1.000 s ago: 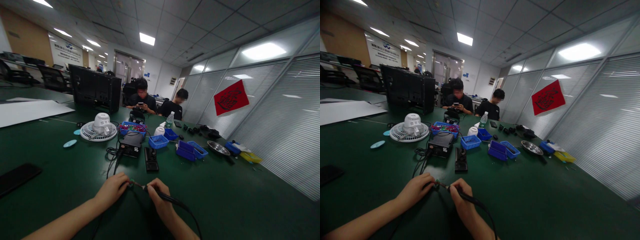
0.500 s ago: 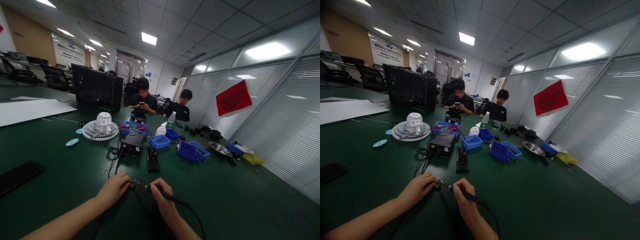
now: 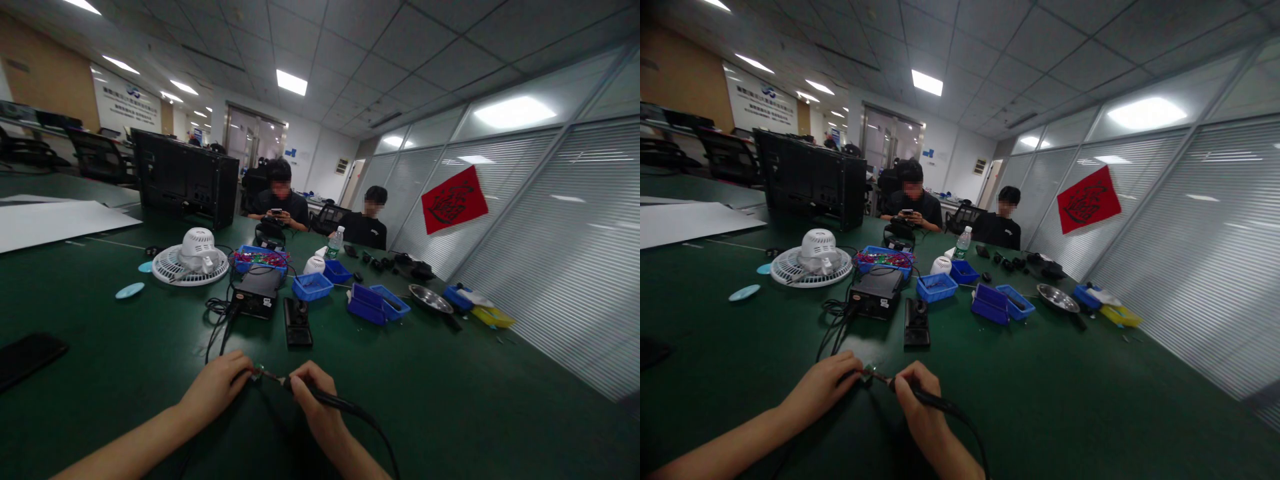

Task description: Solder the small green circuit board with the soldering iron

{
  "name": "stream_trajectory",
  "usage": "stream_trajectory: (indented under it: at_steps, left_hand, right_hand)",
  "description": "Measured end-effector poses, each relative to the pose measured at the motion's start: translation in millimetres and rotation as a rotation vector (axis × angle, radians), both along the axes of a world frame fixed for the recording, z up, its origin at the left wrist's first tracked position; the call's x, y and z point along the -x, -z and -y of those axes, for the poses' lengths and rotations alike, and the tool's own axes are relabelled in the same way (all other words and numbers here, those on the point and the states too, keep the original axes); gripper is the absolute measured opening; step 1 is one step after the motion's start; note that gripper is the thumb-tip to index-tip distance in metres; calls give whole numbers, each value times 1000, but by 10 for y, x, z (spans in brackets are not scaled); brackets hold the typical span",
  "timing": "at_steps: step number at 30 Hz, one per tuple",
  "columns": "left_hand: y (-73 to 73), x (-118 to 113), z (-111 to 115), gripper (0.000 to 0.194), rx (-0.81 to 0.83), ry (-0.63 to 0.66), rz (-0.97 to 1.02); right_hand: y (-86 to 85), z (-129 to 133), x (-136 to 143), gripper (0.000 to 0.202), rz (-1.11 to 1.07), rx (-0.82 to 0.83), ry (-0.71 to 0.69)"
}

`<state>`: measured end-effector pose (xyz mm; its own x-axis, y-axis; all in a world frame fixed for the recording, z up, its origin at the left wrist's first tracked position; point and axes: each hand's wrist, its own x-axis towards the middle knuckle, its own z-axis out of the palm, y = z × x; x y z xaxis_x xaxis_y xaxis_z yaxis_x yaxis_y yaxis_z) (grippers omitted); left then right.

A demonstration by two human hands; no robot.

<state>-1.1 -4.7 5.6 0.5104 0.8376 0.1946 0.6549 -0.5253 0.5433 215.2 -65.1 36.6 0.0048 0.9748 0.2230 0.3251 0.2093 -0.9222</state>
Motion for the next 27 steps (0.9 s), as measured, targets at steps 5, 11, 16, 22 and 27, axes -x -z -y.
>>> stream_trajectory:
  at_steps: [5, 11, 16, 22, 27]
  left_hand:
    - [27, -3, -12, 21, 7, -6, 3]
    - [64, 3, -26, 22, 23, 4, 20]
    - [51, 1, -26, 21, 9, 5, 27]
    - [51, 4, -37, 21, -10, 5, 23]
    - [22, 1, -19, 21, -16, -3, 5]
  right_hand:
    - [9, 7, 13, 19, 5, 0, 20]
    - [6, 0, 28, 18, -18, -7, 25]
    - [19, -22, 17, 17, -37, -16, 8]
    - [-13, -3, 16, 17, -25, -30, 13]
    - [-4, -22, -13, 18, -57, 16, 8]
